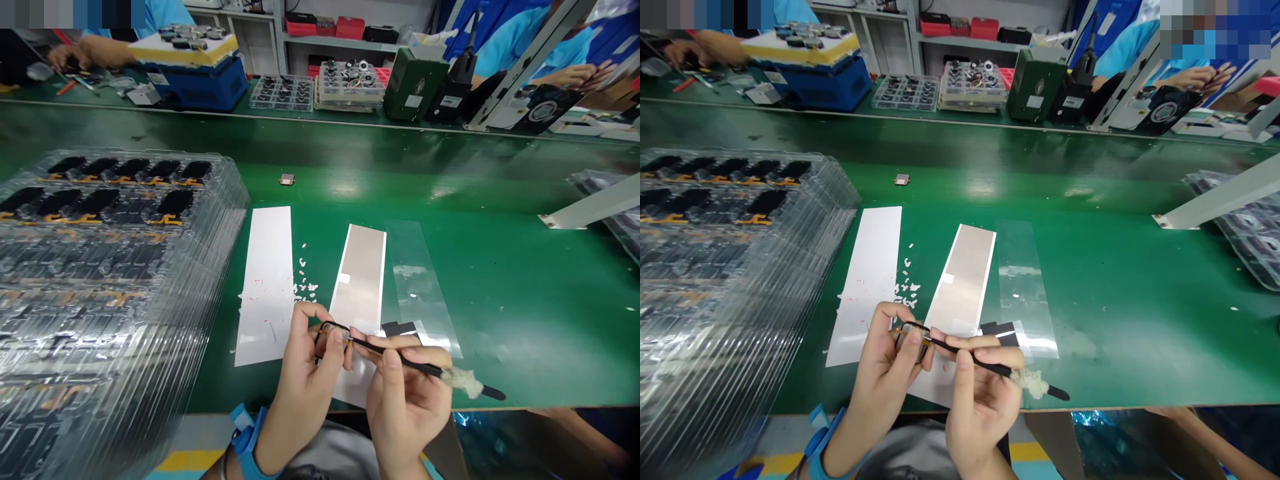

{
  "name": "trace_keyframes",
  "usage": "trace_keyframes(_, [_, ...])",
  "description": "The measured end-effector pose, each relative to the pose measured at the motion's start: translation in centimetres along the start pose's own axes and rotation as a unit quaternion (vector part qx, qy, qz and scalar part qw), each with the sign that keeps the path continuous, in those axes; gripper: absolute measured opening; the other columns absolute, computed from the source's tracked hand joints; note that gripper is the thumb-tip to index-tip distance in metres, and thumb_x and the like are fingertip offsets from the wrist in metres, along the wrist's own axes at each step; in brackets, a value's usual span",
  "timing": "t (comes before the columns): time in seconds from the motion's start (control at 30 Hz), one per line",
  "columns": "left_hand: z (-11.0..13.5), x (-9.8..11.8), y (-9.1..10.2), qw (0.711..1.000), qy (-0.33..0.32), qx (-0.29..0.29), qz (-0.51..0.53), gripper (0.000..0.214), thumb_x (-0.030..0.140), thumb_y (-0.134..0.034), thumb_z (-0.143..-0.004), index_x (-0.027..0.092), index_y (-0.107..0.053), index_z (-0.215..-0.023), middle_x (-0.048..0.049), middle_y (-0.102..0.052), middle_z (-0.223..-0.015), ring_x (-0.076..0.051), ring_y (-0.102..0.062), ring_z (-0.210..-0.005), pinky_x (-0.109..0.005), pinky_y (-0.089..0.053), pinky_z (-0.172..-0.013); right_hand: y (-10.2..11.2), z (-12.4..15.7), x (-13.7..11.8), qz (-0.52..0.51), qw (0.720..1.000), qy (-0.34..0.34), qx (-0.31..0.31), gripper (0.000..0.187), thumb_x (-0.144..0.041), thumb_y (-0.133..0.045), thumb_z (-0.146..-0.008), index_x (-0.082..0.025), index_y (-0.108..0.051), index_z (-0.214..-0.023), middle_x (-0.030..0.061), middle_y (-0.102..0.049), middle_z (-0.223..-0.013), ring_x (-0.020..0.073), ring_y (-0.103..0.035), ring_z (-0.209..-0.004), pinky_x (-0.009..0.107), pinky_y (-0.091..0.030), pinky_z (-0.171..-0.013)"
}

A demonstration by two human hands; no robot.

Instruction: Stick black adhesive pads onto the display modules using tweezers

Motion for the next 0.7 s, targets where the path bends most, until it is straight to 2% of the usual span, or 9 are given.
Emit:
trace_keyframes(0.3, [-0.6, 0.7, -0.2, 1.000, -0.012, 0.000, -0.010, 0.024, 0.045, -0.053, -0.101, 0.026, -0.039, -0.096, 0.0102, -0.051, -0.060, -0.007, -0.052, -0.057, -0.013, -0.034, -0.048, 0.0, 0.2, 0.0, 0.005, 1.000, 0.009, -0.012, 0.018, -0.006, -0.055, -0.094, -0.024, -0.053, -0.098, 0.0023, -0.069, -0.088, 0.0208, -0.078, -0.086, 0.030, -0.067, -0.063])
trace_keyframes(0.43, [-0.6, 0.6, 0.0, 1.000, 0.000, -0.007, -0.012, 0.025, 0.044, -0.054, -0.101, 0.026, -0.037, -0.096, 0.0103, -0.051, -0.060, -0.007, -0.046, -0.053, -0.014, -0.034, -0.049, 0.3, 0.1, -0.2, -0.003, 1.000, 0.005, -0.024, 0.017, -0.008, -0.053, -0.096, -0.024, -0.052, -0.100, 0.0028, -0.070, -0.090, 0.0217, -0.078, -0.086, 0.036, -0.068, -0.069])
trace_keyframes(0.53, [-0.3, 0.6, 0.0, 0.999, 0.001, -0.009, -0.033, 0.022, 0.038, -0.055, -0.101, 0.027, -0.036, -0.099, 0.0106, -0.049, -0.062, -0.007, -0.044, -0.054, -0.015, -0.036, -0.053, 1.4, -0.6, -0.8, 0.018, 1.000, 0.011, 0.008, 0.015, -0.011, -0.056, -0.096, -0.024, -0.052, -0.099, 0.0022, -0.071, -0.091, 0.0217, -0.077, -0.088, 0.040, -0.068, -0.076])
trace_keyframes(0.63, [0.1, 0.8, 0.0, 0.997, -0.016, -0.025, -0.064, 0.014, 0.033, -0.047, -0.105, 0.028, -0.035, -0.100, 0.0095, -0.048, -0.066, -0.009, -0.047, -0.058, -0.017, -0.040, -0.057, 3.4, -2.1, -1.7, 0.064, 0.997, 0.006, 0.046, 0.015, -0.012, -0.063, -0.093, -0.023, -0.053, -0.096, 0.0023, -0.072, -0.092, 0.0204, -0.078, -0.088, 0.033, -0.067, -0.076])
trace_keyframes(0.7, [0.4, 1.0, 0.1, 0.991, -0.033, -0.049, -0.120, 0.006, 0.030, -0.040, -0.107, 0.028, -0.036, -0.103, 0.0073, -0.052, -0.071, -0.010, -0.052, -0.063, -0.020, -0.045, -0.062, 5.0, -3.1, -1.9, 0.112, 0.992, -0.028, 0.043, 0.016, -0.015, -0.068, -0.090, -0.022, -0.055, -0.096, 0.0032, -0.073, -0.092, 0.0200, -0.078, -0.089, 0.031, -0.067, -0.078])
Point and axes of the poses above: each hand's wrist, its own z-axis away from the middle knuckle, its own y-axis out of the back of the hand, x = y × z, the point moved 2 cm from there along -z, towards the middle knuckle
